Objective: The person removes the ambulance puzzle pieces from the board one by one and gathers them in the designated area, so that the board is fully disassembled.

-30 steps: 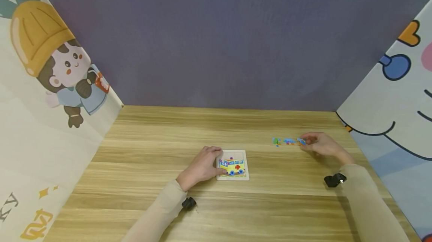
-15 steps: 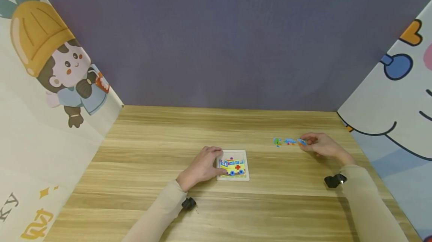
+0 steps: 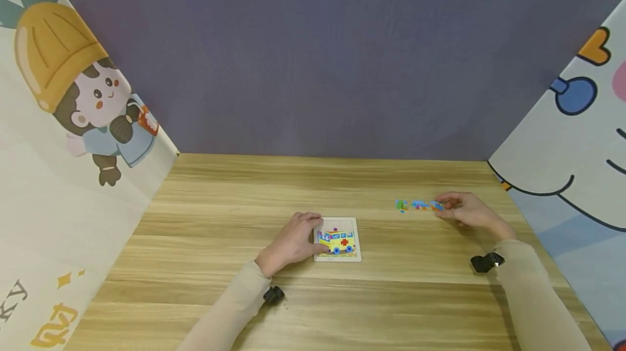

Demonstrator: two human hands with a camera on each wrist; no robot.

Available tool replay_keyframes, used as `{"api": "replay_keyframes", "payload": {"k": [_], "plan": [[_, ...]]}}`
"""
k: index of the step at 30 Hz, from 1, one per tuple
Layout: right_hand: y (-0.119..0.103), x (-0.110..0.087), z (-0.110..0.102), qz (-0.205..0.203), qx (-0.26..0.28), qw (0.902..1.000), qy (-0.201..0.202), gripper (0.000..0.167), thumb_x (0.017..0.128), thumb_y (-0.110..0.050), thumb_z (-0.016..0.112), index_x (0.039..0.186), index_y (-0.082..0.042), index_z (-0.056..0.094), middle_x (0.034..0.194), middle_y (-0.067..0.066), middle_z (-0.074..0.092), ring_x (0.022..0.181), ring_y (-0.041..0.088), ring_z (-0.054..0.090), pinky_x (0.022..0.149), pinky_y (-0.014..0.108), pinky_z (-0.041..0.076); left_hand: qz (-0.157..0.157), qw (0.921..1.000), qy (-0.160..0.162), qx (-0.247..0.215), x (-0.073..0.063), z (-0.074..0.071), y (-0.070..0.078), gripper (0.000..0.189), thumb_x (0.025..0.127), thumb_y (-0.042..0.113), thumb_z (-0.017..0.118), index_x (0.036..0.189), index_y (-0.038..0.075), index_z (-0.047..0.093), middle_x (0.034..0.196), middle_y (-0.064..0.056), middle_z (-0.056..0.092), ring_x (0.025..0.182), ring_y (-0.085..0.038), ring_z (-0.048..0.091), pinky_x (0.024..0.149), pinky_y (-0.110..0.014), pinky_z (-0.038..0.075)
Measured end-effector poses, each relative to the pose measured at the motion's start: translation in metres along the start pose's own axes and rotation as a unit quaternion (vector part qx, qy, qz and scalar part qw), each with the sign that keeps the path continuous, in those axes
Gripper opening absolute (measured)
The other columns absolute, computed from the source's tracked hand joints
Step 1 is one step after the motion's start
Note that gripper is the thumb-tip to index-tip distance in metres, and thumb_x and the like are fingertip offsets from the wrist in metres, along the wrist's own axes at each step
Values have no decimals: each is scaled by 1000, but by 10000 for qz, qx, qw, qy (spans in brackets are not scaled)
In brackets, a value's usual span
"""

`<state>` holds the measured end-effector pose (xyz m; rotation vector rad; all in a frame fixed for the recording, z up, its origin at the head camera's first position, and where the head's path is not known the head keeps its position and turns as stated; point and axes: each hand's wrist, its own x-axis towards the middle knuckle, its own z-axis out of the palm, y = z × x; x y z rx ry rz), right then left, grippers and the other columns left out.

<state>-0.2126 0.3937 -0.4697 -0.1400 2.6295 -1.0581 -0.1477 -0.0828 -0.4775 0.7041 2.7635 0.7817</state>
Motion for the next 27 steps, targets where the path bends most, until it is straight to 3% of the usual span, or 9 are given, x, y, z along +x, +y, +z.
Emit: {"api": "replay_keyframes", "payload": {"k": [6,16,27], "plan": [[-4,-3,3,-14,-115,9999,118,63,98,-34,78,146,2,58,119,19,65,81,13,58,58,31,55,6,10000,-2,6,1,1,0,74,91,39,86,148,0,60,158,-15,55,146,-38,49,126,-51,40],[-23,-7,21,-326,-66,9991,281,54,100,-32,76,142,0,63,121,22,68,67,15,58,55,31,53,-35,10000,-26,-8,1,2,-2,74,92,39,85,149,0,59,159,-15,55,147,-37,48,127,-51,39],[-44,-4,51,-647,170,9976,203,43,98,-27,78,133,-3,70,115,17,72,65,12,55,51,28,51,24,9999,29,-107,1,2,-2,74,91,39,86,148,0,60,158,-16,55,145,-38,49,125,-52,41]]}}
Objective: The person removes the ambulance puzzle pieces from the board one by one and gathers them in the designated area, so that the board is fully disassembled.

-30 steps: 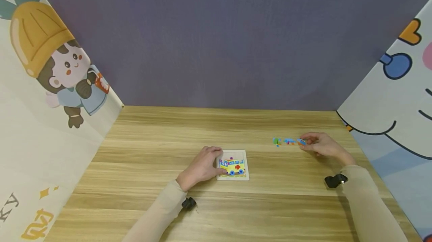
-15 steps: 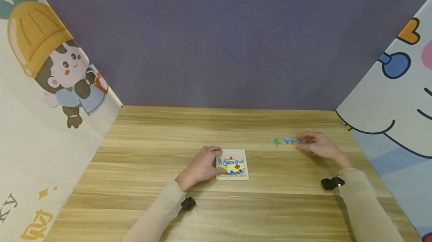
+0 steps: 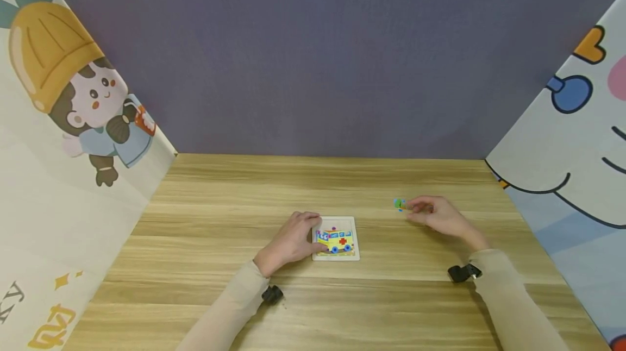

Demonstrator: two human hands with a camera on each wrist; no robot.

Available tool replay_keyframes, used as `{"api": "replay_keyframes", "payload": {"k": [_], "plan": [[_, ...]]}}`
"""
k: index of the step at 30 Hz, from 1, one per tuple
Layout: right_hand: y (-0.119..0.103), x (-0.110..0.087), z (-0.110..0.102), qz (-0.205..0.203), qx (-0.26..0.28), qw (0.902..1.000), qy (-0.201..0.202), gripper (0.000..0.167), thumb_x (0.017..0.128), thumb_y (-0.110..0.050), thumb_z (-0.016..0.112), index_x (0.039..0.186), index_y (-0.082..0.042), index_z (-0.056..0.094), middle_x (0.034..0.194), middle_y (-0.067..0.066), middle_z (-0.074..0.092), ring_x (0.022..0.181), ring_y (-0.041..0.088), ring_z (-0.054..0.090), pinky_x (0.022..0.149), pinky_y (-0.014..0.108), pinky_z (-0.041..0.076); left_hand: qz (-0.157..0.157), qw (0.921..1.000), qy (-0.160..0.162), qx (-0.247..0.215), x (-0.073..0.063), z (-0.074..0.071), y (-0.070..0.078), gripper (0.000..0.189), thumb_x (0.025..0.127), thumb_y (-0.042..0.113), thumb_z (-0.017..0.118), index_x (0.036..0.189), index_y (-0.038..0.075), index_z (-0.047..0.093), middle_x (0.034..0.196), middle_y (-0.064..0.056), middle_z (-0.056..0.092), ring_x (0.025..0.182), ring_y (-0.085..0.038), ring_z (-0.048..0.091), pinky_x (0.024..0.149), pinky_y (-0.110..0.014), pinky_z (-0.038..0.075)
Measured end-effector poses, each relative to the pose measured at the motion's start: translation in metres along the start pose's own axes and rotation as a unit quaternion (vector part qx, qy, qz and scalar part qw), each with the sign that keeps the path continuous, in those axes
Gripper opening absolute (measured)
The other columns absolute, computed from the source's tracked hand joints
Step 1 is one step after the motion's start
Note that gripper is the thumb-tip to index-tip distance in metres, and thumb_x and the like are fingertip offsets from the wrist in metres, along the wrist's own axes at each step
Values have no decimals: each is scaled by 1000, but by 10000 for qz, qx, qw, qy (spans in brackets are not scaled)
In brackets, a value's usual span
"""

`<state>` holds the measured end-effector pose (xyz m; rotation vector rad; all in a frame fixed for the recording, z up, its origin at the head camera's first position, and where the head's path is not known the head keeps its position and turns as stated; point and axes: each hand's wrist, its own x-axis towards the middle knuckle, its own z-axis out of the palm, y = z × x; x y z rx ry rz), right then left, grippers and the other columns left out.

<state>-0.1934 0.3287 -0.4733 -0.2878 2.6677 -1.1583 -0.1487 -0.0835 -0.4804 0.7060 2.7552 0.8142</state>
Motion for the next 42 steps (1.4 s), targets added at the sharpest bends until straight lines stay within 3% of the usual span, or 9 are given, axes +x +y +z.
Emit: {"api": "replay_keyframes", "payload": {"k": [10,18,26,42], "plan": [[-16,1,21,-247,106,9996,-107,37,99,-26,78,128,-4,72,114,15,72,70,10,57,54,26,52,-33,10000,-25,43,0,0,-1,76,90,41,86,148,0,59,158,-15,55,146,-38,49,125,-51,41],[-26,2,41,-615,-52,9981,-78,29,98,-23,80,122,-7,76,106,6,74,91,15,64,72,24,52,-47,10000,-47,64,0,2,-1,75,90,40,86,148,0,60,158,-15,56,145,-37,50,125,-51,41],[-39,4,59,-698,21,9972,-262,30,99,-22,78,124,-6,74,105,6,73,81,14,62,66,24,51,-71,10000,-39,36,0,1,0,75,90,39,86,148,-1,60,158,-16,55,145,-38,49,125,-52,41],[-73,10,93,-779,145,9954,-545,29,97,-24,80,121,-10,76,101,0,73,76,12,59,65,23,49,-78,10000,-24,-30,-1,-2,2,75,90,39,86,148,-1,60,158,-16,55,145,-38,49,125,-52,41]]}}
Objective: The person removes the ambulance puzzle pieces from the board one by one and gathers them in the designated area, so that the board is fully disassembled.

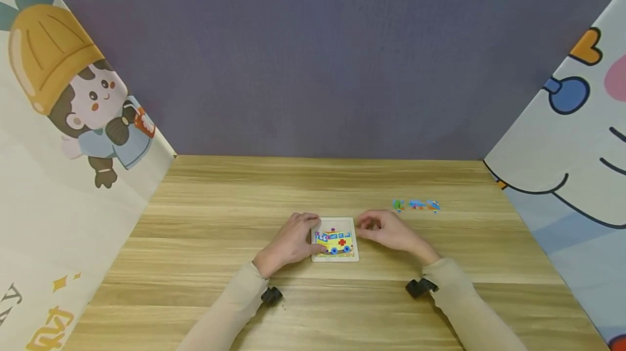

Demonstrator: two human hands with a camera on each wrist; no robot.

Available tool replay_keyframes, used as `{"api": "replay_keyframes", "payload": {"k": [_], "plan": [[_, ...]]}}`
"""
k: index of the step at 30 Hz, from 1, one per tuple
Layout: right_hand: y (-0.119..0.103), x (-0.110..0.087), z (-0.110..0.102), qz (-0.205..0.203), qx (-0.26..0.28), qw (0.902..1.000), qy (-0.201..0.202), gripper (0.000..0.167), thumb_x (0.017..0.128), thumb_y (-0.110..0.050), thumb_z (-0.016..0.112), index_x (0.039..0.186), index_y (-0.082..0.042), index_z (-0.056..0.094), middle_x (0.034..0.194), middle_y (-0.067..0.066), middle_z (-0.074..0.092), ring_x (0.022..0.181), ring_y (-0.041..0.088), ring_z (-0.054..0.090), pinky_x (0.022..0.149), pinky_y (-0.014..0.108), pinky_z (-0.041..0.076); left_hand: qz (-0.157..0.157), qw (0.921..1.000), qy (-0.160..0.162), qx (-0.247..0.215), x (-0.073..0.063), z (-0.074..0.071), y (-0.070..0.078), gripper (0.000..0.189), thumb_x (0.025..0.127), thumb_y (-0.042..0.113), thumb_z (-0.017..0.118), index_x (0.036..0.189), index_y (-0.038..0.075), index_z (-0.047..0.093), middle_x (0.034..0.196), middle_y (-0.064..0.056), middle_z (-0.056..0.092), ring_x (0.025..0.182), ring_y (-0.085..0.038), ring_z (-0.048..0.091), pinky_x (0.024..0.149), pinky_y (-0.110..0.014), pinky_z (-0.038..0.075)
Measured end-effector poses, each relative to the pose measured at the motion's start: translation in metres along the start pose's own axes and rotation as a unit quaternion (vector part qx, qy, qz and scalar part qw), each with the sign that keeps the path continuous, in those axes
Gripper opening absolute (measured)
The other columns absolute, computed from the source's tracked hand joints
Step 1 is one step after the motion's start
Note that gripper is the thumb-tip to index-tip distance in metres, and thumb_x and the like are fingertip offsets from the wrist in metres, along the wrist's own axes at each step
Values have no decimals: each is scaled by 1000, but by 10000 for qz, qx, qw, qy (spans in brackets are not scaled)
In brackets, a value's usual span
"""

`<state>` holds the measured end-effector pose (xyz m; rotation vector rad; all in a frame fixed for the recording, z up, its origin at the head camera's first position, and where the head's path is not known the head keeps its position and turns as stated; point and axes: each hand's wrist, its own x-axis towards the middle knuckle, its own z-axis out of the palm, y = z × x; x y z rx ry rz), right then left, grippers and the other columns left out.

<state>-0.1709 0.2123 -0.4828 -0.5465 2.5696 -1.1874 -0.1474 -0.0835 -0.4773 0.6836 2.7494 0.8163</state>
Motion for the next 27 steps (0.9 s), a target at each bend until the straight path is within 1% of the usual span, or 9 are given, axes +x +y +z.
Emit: {"api": "replay_keyframes", "payload": {"k": [3,6,8,12,14,16,21,24,27], "plan": [[-6,2,6,12,32,9999,-98,28,98,-24,78,123,-10,76,102,0,73,75,12,57,64,23,48,-13,10000,-3,-13,0,0,0,74,90,38,86,147,-1,60,158,-16,55,145,-38,49,125,-52,42],[-12,4,11,-66,75,9997,-216,28,99,-24,77,124,-10,75,105,0,73,74,11,56,63,22,47,-23,10000,-3,-2,0,1,0,75,90,39,86,148,-1,60,158,-16,55,144,-38,50,124,-52,42],[-16,6,15,-175,135,9992,-323,29,100,-22,75,125,-8,74,106,3,74,73,11,56,61,23,47,-18,10000,-6,11,1,1,-1,75,90,40,86,148,-1,60,158,-16,55,144,-39,50,124,-52,42],[-24,11,21,-236,264,9979,-537,30,101,-24,75,126,-8,74,106,3,74,73,11,57,58,22,45,21,10000,16,39,1,1,-1,75,90,40,86,147,-2,60,157,-17,56,143,-39,51,123,-53,43],[-28,13,24,-244,321,9972,-624,30,101,-24,75,127,-9,74,106,3,74,73,11,58,58,22,46,47,10000,24,65,1,1,-1,75,90,39,86,147,-2,60,156,-17,57,143,-40,51,123,-53,43],[-31,16,27,-255,346,9967,-689,31,100,-25,75,127,-9,74,106,3,74,75,11,60,60,22,48,75,9999,35,92,2,1,-1,74,90,39,86,146,-2,61,156,-17,57,142,-40,51,123,-54,43],[-37,21,35,-310,305,9954,-854,34,99,-24,76,127,-5,74,103,2,74,76,10,63,64,23,54,111,9999,47,118,3,2,-2,72,91,39,85,146,-2,61,155,-16,58,142,-39,52,123,-53,43],[-40,25,40,-279,156,9953,-918,35,98,-24,78,127,-6,74,97,-2,73,72,9,60,62,23,52,112,9999,51,108,3,2,-2,72,91,38,85,146,-2,61,155,-16,58,142,-39,52,122,-53,44],[-43,28,45,-205,-120,9956,-901,38,96,-26,81,128,-7,74,92,-6,70,72,8,57,64,22,50,105,9999,48,101,3,2,-2,72,92,38,85,146,-2,61,154,-16,59,142,-39,52,122,-53,44]]}}
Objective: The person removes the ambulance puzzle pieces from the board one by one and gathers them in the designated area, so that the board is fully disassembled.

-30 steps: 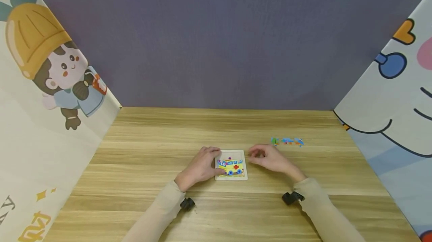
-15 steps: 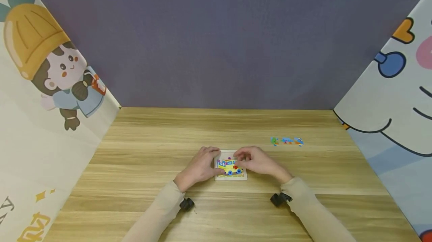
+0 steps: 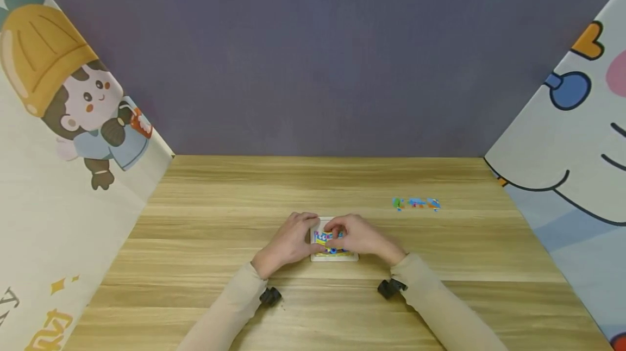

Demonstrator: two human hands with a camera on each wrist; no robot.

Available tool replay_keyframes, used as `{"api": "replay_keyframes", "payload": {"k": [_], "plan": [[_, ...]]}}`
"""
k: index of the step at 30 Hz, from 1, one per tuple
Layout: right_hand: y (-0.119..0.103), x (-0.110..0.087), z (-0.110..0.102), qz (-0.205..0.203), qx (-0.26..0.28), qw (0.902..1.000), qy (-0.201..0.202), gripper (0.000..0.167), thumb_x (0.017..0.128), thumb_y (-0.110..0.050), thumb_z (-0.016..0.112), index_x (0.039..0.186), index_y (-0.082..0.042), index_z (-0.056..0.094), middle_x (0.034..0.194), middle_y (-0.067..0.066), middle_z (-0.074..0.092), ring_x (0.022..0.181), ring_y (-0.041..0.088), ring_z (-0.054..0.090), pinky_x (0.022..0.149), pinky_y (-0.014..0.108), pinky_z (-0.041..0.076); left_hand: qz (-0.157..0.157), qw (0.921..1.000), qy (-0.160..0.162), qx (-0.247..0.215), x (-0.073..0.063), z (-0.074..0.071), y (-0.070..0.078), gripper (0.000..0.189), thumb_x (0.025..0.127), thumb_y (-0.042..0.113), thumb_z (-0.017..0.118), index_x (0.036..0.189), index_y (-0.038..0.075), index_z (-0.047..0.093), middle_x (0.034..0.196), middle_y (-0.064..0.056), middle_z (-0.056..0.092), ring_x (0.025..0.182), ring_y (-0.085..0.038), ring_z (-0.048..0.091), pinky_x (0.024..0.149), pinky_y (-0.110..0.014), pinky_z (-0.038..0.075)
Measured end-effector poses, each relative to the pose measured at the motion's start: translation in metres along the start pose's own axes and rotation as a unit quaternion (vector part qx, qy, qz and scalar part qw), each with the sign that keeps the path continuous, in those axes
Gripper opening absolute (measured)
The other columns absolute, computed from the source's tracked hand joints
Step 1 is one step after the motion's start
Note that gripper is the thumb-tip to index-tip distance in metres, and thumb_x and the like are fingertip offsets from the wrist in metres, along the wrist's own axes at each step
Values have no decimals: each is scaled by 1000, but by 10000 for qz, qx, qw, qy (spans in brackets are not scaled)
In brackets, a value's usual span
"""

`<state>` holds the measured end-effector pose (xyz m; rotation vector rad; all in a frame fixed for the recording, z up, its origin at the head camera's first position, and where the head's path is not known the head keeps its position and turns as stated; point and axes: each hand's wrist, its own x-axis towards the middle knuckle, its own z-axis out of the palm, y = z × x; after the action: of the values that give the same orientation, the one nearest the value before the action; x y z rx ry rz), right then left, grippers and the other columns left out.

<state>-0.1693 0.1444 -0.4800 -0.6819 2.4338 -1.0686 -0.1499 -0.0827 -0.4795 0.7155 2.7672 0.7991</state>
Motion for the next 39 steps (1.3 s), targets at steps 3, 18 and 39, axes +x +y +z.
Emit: {"api": "replay_keyframes", "payload": {"k": [3,18,39], "plan": [[-4,2,4,37,-288,9996,67,42,93,-30,84,127,-7,74,88,-7,67,74,8,56,68,22,48,4,10000,-1,-3,0,-1,1,71,93,38,84,146,-2,61,154,-16,59,142,-39,52,122,-53,44],[-12,1,10,335,-121,9988,324,24,91,-19,86,110,-15,70,86,-2,59,73,10,50,65,23,41,22,9998,-197,-85,-2,-3,-2,74,94,38,82,151,-2,56,159,-16,54,146,-38,48,125,-54,40],[4,1,9,-195,331,9972,649,6,99,-18,76,105,-17,76,103,-3,77,96,11,68,84,29,55,-56,9997,-175,-142,-1,-3,1,75,93,38,84,150,-2,57,158,-16,55,145,-38,48,124,-54,41]]}}
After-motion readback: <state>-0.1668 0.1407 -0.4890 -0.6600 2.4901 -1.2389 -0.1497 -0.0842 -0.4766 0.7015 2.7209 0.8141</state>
